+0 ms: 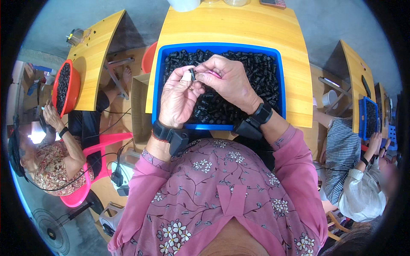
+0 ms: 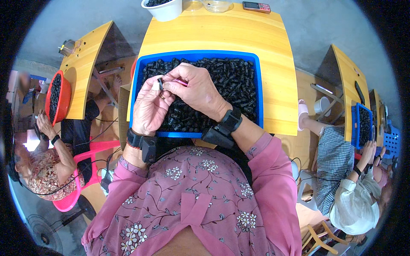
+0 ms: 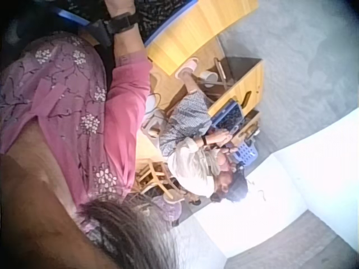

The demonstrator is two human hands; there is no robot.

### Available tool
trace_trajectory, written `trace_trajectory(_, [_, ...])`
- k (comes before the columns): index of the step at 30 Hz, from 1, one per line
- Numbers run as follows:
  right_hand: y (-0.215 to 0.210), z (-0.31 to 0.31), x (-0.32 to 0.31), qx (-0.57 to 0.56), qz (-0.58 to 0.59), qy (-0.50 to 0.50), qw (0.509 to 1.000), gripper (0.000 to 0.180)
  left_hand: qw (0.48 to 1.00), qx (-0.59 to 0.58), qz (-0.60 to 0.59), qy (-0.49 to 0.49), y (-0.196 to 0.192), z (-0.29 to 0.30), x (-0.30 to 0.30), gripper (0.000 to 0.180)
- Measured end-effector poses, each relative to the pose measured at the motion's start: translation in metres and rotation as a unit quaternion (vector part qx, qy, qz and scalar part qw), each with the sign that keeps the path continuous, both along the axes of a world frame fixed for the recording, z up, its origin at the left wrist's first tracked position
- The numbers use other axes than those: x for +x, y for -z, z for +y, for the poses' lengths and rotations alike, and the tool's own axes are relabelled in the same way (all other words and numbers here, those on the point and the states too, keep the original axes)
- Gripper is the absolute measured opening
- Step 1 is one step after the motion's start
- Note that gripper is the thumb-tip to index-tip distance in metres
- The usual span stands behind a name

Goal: Assembling small black plastic components by fitting them onto white bases in a blue tray using a small hand tool.

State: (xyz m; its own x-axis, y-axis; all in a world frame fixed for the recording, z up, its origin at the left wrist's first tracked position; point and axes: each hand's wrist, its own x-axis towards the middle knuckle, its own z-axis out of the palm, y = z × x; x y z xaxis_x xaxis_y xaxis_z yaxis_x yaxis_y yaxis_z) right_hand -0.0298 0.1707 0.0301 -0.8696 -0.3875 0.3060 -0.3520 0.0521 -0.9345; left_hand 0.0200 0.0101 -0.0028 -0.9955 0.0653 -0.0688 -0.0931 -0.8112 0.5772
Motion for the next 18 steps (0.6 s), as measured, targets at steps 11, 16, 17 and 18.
trace_trajectory(11, [-0.001, 0.003, -0.004, 0.016, -0.069, -0.017, 0.997, 0.016, 0.998, 0.003, -0.002, 0.057, 0.002, -0.004, 0.000, 0.027])
trace_trajectory(16, [-0.004, 0.003, -0.003, 0.031, -0.045, -0.004, 0.998, 0.017, 0.996, 0.060, -0.013, 0.071, 0.014, -0.010, -0.004, 0.024])
trace_trajectory(17, [-0.002, 0.004, -0.004, 0.031, -0.045, -0.004, 0.998, 0.017, 0.994, 0.079, -0.014, 0.069, 0.017, -0.011, -0.004, 0.022])
trace_trajectory(18, [0.001, 0.005, -0.006, 0.031, 0.006, -0.009, 0.999, 0.018, 0.993, 0.097, -0.014, 0.066, 0.020, -0.013, -0.004, 0.019])
